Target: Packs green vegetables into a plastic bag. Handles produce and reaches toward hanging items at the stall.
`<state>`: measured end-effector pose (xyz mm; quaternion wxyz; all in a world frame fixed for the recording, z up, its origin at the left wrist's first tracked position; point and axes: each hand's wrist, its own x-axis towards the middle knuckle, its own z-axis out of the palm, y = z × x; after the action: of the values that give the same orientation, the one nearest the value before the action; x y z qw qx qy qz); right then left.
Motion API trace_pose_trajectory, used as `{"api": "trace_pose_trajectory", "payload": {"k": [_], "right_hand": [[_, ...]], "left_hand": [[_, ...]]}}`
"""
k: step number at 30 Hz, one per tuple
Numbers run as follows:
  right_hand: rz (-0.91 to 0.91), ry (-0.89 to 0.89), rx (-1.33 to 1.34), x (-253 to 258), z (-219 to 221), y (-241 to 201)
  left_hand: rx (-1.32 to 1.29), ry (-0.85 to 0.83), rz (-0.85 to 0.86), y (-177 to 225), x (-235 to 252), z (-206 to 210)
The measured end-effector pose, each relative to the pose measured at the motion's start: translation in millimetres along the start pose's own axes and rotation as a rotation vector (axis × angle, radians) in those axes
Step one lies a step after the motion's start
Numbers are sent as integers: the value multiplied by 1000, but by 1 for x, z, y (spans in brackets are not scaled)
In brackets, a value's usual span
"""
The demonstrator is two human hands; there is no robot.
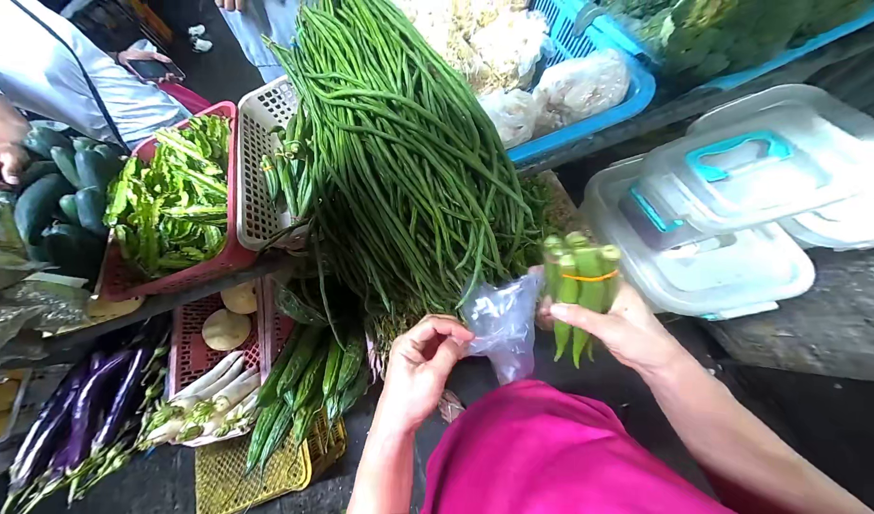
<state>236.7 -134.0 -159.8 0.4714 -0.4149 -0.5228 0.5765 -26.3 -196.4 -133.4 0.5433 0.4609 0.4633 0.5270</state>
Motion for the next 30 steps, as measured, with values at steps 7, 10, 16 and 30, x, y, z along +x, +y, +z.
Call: {"api": "trace_pose_trajectory", "payload": {"k": [7,10,16,30], "right_hand": [[-392,-373,98,-1,24,-29],[-358,-415,276,-4,28,-50],[-127,-706,-177,16,76,-34],[135,-801,-281,51,142,-35]], "left_hand": [[435,138,231,20,18,-7],[674,255,327,32,20,-10],[522,232,468,56,24,-10],[885,109,696,69,-27,-26]]}}
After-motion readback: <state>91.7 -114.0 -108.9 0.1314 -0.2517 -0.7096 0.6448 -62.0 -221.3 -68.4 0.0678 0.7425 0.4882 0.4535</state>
